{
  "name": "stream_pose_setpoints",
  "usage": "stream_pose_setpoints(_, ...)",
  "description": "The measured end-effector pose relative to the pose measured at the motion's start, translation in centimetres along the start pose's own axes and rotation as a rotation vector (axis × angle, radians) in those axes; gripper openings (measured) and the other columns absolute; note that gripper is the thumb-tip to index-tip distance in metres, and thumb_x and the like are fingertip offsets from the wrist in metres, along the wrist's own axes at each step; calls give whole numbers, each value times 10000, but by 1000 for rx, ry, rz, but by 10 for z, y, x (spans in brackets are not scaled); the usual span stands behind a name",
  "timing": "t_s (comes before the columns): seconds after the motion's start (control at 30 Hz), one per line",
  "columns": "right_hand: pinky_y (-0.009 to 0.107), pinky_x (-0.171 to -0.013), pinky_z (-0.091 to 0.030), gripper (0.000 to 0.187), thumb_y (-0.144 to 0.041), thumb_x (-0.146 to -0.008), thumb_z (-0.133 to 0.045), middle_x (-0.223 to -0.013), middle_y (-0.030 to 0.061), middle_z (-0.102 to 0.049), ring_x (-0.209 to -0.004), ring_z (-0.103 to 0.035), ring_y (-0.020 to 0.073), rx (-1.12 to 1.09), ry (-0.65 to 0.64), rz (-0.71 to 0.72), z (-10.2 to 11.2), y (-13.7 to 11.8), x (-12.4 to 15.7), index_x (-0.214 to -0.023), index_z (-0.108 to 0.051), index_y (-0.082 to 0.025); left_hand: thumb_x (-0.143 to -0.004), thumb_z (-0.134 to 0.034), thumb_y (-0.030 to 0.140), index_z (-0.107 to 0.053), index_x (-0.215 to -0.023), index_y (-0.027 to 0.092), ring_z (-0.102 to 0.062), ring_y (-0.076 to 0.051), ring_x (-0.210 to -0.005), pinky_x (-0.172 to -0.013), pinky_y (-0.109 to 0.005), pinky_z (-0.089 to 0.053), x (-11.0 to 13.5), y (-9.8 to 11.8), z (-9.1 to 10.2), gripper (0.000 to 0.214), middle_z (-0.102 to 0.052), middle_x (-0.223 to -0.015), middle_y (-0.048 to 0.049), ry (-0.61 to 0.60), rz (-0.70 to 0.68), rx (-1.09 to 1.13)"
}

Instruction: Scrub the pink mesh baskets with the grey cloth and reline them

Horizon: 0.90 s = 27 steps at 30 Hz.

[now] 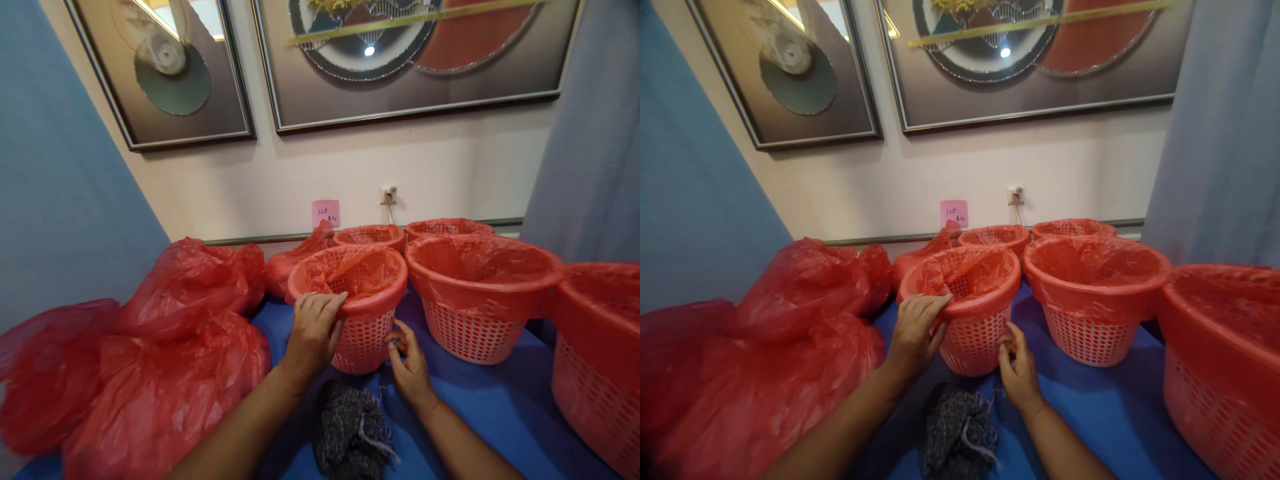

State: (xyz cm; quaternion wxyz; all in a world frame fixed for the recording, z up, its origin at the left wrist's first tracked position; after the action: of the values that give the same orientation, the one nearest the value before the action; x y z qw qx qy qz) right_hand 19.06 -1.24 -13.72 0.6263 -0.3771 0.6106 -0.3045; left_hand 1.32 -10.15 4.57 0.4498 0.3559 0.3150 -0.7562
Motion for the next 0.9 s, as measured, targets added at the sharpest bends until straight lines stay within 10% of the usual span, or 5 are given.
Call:
stream_pose_setpoints(0.4,255,-594,-521,514,-274,-973,-495,-1001,57,-698,-614,-603,114,72,-152,23,-8,1,10,-1476,-441,-186,-964,-624,147,-667,-1110,209,-692,-172,-951,-864,-328,-525,-1,-10,21,164,-754,-1062,-60,43,-91,246)
stream_pose_setpoints(0.57,272,-644,-557,437,-201,-973,-475,-1080,82,-687,-710,-636,133,216,-80,215,-6,-6,9,-1410,-495,-191,-1009,-518,254,-657,-971,191,-713,-171,-885,-807,-293,-553,-19,-14,35,158,-752,-940,-52,19,209,334)
stream_pose_setpoints(0.9,534,-1065,-465,626,-122,-937,-518,-1419,146,-513,-1332,-485,296,500,-41,814,-20,-111,-12,-1538,-371,-218,-938,-505,378,-515,-750,210,-485,-133,-543,-560,-256,-360,-78,-39,27,252,-521,-584,51,-130,571,481)
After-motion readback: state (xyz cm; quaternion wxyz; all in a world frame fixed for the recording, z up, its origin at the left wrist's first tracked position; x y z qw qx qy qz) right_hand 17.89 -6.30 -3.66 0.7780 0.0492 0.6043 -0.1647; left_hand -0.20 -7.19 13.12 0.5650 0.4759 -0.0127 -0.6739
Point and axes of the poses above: each hand's wrist, its own x-axis away from the middle knuckle, its own z-axis out of the back of the hand, y = z × x, the point moved 1 cm from there along -x, towards the middle knuckle
